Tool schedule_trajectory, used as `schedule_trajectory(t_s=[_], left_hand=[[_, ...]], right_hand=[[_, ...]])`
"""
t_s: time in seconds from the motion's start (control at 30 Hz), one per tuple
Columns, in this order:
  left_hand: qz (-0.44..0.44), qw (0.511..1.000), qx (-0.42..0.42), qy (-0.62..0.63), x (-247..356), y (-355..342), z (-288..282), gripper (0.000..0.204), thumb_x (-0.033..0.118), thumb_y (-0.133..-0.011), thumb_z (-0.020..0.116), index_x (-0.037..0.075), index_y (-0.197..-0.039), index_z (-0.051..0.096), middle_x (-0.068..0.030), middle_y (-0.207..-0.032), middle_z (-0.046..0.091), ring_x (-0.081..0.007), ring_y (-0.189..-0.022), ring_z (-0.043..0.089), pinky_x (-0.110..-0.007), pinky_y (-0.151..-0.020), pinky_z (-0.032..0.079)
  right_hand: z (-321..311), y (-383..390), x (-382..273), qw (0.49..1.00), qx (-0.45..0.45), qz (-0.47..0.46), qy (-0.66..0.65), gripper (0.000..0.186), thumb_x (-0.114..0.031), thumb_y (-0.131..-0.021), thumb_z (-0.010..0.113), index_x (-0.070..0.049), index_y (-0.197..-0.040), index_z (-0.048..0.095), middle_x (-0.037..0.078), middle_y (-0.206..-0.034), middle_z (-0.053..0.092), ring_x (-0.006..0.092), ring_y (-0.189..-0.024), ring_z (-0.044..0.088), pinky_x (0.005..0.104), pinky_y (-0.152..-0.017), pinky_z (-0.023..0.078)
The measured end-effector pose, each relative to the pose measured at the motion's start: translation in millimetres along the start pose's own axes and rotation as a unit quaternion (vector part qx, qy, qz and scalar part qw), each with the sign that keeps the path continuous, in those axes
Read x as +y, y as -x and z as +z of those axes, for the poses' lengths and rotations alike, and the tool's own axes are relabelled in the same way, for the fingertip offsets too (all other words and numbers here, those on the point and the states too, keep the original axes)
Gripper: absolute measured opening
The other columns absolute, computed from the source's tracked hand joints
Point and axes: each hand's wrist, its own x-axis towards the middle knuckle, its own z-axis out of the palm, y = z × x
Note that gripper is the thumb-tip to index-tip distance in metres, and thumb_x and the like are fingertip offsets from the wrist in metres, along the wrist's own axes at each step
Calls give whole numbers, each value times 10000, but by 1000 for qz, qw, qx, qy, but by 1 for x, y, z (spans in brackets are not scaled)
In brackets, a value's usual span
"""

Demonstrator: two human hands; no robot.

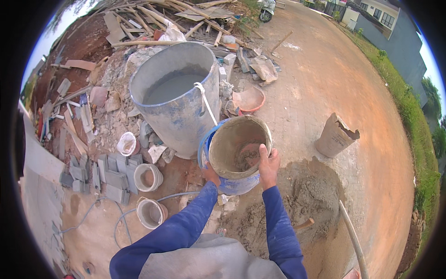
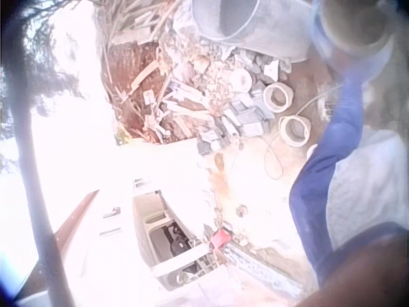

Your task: The person scoops wet cement from a bucket using a trowel and spreads it onto the ground between laid tiles. They then walk to a pile of sand and cement, use a hoe to mix the materials, and fill buckets with the mixture. The person returns to the tiling area to continue applying the cement.

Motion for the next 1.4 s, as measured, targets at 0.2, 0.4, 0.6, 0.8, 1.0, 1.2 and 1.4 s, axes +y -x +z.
schedule_trajectory(t_s=[0.2,0.4,0.6,0.8,1.0,1.2,1.4], left_hand=[[-60,994,88,19,38,42,21,657,533,-965,289,62,-1417,365,-243,-1432,336,-394,-1308,339,-518,-1052,297],[22,992,99,78,24,17,24,649,490,-980,267,8,-1403,361,-227,-1421,356,-379,-1300,343,-477,-1075,271],[39,990,111,79,15,11,32,634,453,-985,288,-38,-1374,383,-258,-1392,389,-395,-1285,351,-459,-1075,272],[54,987,126,79,7,3,37,622,432,-988,292,-58,-1355,402,-278,-1381,402,-406,-1266,379,-466,-1059,286],[50,984,143,89,16,6,36,576,367,-990,307,-111,-1273,461,-305,-1306,471,-418,-1230,427,-440,-1040,314],[24,989,109,95,19,14,28,617,423,-982,295,-75,-1324,427,-296,-1370,398,-412,-1267,378,-478,-1048,296],[64,979,136,139,-13,-11,40,578,367,-984,286,-100,-1279,458,-304,-1302,468,-422,-1218,432,-468,-1042,309]], right_hand=[[20,-54,50,1000,21,0,20,153,-38,-803,605,0,-946,565,58,-883,629,118,-791,579,279,-700,474],[46,-80,103,982,58,18,181,131,-54,-748,619,11,-847,562,120,-810,636,164,-739,594,318,-704,478],[60,-83,140,915,71,34,396,215,-146,-749,677,-1,-868,573,211,-842,647,379,-834,639,445,-752,483],[78,-85,146,846,3,30,532,285,-143,-762,655,3,-927,473,256,-829,628,431,-811,618,502,-748,467],[78,-85,165,850,-29,-18,526,263,-139,-778,628,17,-919,470,288,-829,624,466,-817,607,530,-750,465],[58,-89,173,902,10,-4,431,289,-125,-743,669,37,-929,518,271,-801,621,403,-778,637,449,-723,492],[41,-74,147,963,139,215,-83,251,20,-698,603,-2,-946,570,79,-836,627,169,-714,604,301,-631,494]])
